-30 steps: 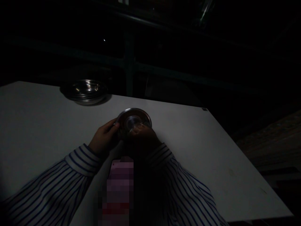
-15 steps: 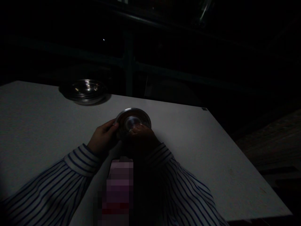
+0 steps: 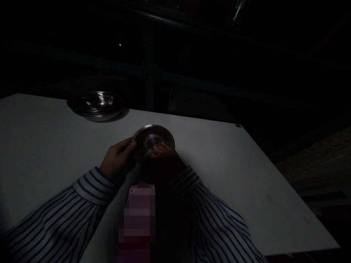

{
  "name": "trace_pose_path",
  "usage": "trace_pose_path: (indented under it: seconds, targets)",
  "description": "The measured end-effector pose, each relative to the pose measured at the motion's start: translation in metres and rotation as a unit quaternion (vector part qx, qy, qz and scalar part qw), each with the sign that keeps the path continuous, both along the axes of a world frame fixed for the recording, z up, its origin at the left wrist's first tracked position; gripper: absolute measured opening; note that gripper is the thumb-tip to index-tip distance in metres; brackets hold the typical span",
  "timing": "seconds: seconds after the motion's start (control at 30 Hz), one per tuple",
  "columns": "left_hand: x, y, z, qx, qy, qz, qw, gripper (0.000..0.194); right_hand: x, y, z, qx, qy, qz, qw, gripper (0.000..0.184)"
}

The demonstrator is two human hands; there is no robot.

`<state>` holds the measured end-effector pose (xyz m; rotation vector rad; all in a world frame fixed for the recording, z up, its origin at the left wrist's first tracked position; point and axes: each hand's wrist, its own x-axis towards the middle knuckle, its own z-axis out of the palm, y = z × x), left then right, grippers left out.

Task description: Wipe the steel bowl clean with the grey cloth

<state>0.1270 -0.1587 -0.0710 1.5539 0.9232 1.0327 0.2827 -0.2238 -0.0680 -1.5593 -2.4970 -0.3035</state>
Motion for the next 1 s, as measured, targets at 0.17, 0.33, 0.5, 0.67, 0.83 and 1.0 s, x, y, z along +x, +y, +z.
trace_pose_path:
  seconds: [0.17, 0.33, 0.5, 0.67, 0.83, 1.0]
  targets:
    - [0.001, -0.003, 0.002, 0.0, 0.008, 0.005, 1.0, 0.044, -0.004, 0.003, 0.0, -0.021, -0.015, -0.008, 1.0, 0.026]
    - [0.0, -0.003, 0.004, 0.02, 0.032, 0.023, 0.999, 0.043, -0.02, 0.003, 0.0, -0.012, 0.0, -0.044, 0.999, 0.03]
    - [-0.002, 0.0, 0.001, -0.01, 0.013, 0.018, 1.0, 0.045, -0.015, -0.009, 0.012, -0.035, -0.033, -0.055, 0.997, 0.026]
    - [-0.001, 0.0, 0.003, -0.006, 0.025, 0.024, 0.999, 0.042, -0.02, -0.007, 0.014, -0.046, -0.031, -0.067, 0.996, 0.028]
    - [-0.003, 0.0, 0.004, 0.026, 0.045, 0.026, 0.998, 0.042, -0.028, -0.002, 0.011, -0.061, -0.022, -0.081, 0.995, 0.028]
    - [-0.004, 0.005, 0.0, 0.024, 0.038, 0.025, 0.999, 0.044, -0.018, -0.012, 0.018, -0.023, -0.044, -0.066, 0.997, 0.021]
